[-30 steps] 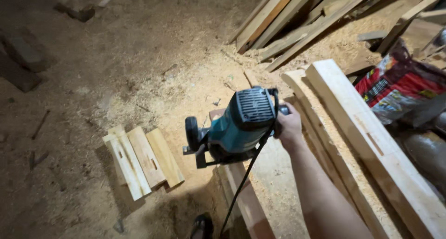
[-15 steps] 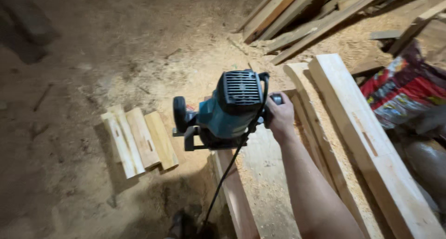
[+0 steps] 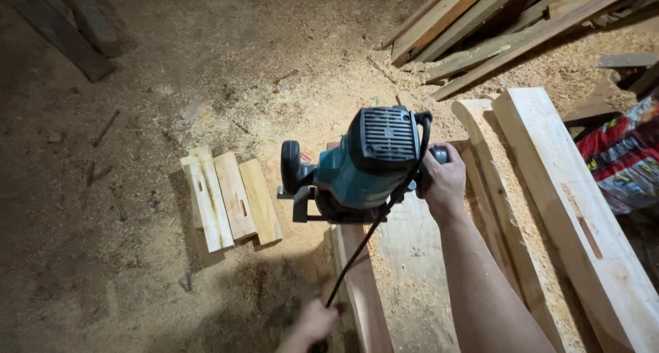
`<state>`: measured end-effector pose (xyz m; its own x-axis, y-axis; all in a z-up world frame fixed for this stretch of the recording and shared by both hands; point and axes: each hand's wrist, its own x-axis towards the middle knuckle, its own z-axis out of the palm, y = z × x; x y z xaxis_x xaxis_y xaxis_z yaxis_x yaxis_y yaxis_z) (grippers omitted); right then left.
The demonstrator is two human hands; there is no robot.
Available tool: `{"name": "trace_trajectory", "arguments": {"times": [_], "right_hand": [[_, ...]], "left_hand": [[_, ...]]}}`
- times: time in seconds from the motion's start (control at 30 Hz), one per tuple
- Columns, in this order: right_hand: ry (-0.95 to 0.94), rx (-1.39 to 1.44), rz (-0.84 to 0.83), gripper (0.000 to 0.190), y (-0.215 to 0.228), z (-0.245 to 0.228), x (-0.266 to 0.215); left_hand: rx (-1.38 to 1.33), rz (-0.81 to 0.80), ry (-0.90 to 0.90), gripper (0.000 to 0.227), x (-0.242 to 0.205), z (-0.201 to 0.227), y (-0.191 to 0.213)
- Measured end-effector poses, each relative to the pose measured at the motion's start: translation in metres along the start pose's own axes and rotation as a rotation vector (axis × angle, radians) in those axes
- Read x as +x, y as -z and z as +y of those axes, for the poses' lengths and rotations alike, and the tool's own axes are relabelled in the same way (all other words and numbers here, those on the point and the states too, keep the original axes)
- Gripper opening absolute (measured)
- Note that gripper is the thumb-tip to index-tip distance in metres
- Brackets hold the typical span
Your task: The person uses a handheld electric router to shape a groove along a long wooden plank. The person moves the router steadily along the wood, producing sawdust, and briefly lifts the tool before continuing the pass.
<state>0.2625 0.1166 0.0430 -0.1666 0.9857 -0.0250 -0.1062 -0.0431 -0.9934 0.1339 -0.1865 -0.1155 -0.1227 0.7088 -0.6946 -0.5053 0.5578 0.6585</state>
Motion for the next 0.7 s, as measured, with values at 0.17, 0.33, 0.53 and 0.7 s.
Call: {"name": "trace_trajectory", "arguments": {"times": [0.17, 0.33, 0.53, 0.7], "right_hand": [[0.082, 0.005, -0.021, 0.019, 0.006, 0.011, 0.004], [0.028, -0.033, 0.005, 0.019, 0.01, 0.018, 0.01], [-0.041, -0.062, 0.05, 0.019, 0.004, 0.009, 0.005], [-0.01, -0.032, 0.004, 0.018, 0.002, 0.0, -0.003]], "left_hand": [[-0.09, 0.041, -0.015, 0.023, 0.004, -0.018, -0.001], [-0.118, 0.346, -0.135, 0.024, -0.024, 0.004, 0.038], [-0.081, 0.714, -0.314, 0.026, -0.086, 0.045, 0.074], [-0.027, 0.568, -0.873, 0.037, -0.065, 0.164, 0.104]]}}
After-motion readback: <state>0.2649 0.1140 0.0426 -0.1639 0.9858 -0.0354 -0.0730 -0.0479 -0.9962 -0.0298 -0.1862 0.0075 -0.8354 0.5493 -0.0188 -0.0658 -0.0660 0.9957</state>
